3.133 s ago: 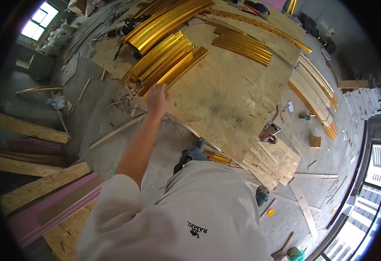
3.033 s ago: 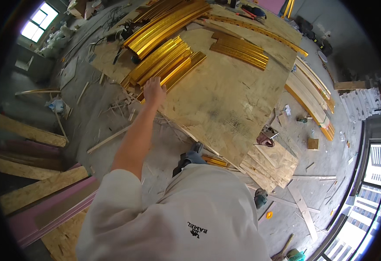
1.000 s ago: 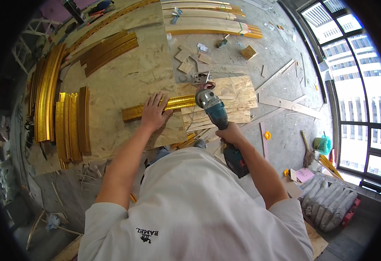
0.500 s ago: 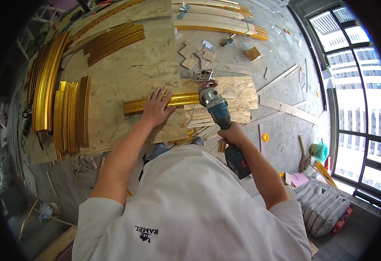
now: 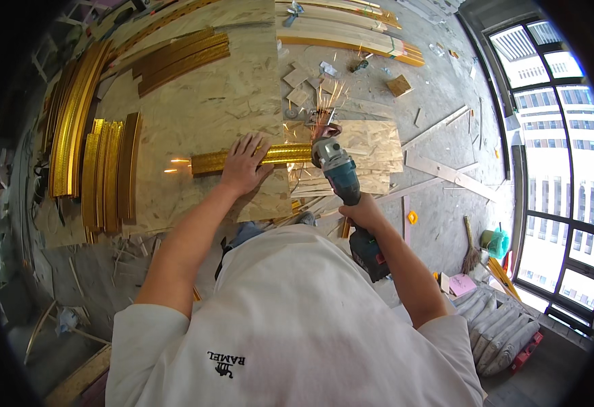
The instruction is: The person repeatedly cuts gold-colored metal profiles on a wooden workbench using a handheld angle grinder. After each cut, the person moves the cut piece aside and positions the next profile for cutting. The process continues throughout the clip, producing a growing pile of cut sections.
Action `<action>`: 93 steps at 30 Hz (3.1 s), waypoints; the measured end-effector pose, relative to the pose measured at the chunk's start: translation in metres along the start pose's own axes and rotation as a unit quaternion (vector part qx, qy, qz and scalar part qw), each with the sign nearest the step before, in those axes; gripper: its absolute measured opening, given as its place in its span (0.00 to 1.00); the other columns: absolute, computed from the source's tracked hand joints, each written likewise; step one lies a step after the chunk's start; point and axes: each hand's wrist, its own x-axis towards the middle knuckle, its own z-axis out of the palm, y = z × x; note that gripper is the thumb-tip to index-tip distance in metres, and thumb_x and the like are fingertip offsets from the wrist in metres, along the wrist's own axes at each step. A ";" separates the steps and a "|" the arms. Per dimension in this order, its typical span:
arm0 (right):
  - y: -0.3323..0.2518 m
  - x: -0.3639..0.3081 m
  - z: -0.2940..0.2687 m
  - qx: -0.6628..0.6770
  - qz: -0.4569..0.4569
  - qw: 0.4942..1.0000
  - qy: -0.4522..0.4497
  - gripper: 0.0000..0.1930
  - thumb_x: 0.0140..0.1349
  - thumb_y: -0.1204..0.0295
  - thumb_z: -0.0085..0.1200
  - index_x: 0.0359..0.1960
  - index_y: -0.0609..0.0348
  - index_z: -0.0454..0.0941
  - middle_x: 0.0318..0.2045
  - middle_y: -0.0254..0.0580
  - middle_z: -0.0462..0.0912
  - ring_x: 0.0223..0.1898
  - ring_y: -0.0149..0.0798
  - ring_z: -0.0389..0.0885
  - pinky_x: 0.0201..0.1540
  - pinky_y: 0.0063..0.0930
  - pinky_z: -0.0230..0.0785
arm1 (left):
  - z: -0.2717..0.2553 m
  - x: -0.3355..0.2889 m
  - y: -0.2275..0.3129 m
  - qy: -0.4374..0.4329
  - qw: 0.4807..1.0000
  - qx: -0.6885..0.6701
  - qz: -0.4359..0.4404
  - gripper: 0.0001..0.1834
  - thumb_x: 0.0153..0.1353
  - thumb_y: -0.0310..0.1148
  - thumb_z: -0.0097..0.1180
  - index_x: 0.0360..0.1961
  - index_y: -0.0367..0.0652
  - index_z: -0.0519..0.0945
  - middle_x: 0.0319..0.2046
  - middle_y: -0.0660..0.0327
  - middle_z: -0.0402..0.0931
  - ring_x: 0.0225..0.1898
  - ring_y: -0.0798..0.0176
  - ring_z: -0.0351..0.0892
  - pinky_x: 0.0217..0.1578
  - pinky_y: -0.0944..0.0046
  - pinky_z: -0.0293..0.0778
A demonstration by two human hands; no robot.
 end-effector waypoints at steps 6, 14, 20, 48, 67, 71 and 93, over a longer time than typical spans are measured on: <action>-0.003 -0.002 0.001 0.000 -0.005 1.000 -0.005 0.14 0.49 0.68 0.63 0.31 0.69 0.78 0.19 0.42 0.81 0.19 0.33 0.81 0.23 0.30 0.72 | -0.001 0.000 -0.001 -0.008 1.000 0.005 0.001 0.35 0.70 0.61 0.43 0.72 0.57 0.64 0.73 0.57 0.57 0.73 0.47 0.54 0.72 0.45 0.49; -0.004 -0.002 0.002 0.010 -0.017 1.000 -0.011 0.13 0.50 0.69 0.63 0.31 0.67 0.78 0.20 0.40 0.81 0.19 0.32 0.80 0.23 0.30 0.73 | 0.000 0.001 -0.001 -0.006 1.000 0.003 0.004 0.35 0.70 0.62 0.42 0.73 0.58 0.62 0.73 0.57 0.57 0.73 0.47 0.54 0.72 0.44 0.49; -0.004 -0.002 0.005 0.011 -0.007 1.000 -0.012 0.12 0.51 0.69 0.63 0.32 0.66 0.79 0.19 0.39 0.80 0.19 0.32 0.80 0.22 0.30 0.72 | 0.000 0.002 -0.001 -0.015 1.000 0.006 0.004 0.36 0.70 0.63 0.39 0.73 0.58 0.62 0.73 0.57 0.57 0.74 0.47 0.53 0.73 0.44 0.48; -0.025 0.003 0.021 -0.019 -0.006 1.000 0.017 0.14 0.50 0.67 0.62 0.30 0.69 0.79 0.20 0.45 0.82 0.20 0.36 0.83 0.25 0.31 0.75 | -0.005 0.000 0.001 -0.005 1.000 -0.006 0.005 0.34 0.70 0.59 0.43 0.72 0.54 0.64 0.72 0.54 0.59 0.74 0.49 0.54 0.73 0.43 0.46; 0.002 0.019 -0.017 0.188 -0.012 0.970 0.151 0.09 0.49 0.71 0.62 0.28 0.63 0.78 0.17 0.39 0.79 0.16 0.33 0.77 0.20 0.28 0.67 | -0.056 0.030 -0.003 -0.048 0.970 -0.004 -0.240 0.35 0.64 0.40 0.57 0.70 0.42 0.62 0.61 0.49 0.67 0.58 0.48 0.74 0.48 0.51 0.80; 0.024 0.007 -0.014 0.197 0.005 0.969 0.149 0.09 0.50 0.70 0.62 0.29 0.62 0.78 0.18 0.38 0.78 0.17 0.32 0.77 0.19 0.28 0.66 | -0.057 0.038 -0.023 -0.133 0.968 0.029 -0.211 0.35 0.62 0.35 0.57 0.70 0.42 0.61 0.64 0.49 0.64 0.59 0.47 0.74 0.48 0.51 0.79; 0.021 -0.015 -0.001 0.136 0.017 0.990 0.045 0.11 0.52 0.69 0.64 0.30 0.64 0.78 0.20 0.39 0.80 0.19 0.31 0.79 0.21 0.26 0.70 | 0.000 0.006 0.012 -0.049 0.999 -0.011 -0.009 0.38 0.68 0.63 0.45 0.71 0.51 0.65 0.75 0.56 0.54 0.75 0.49 0.51 0.74 0.47 0.47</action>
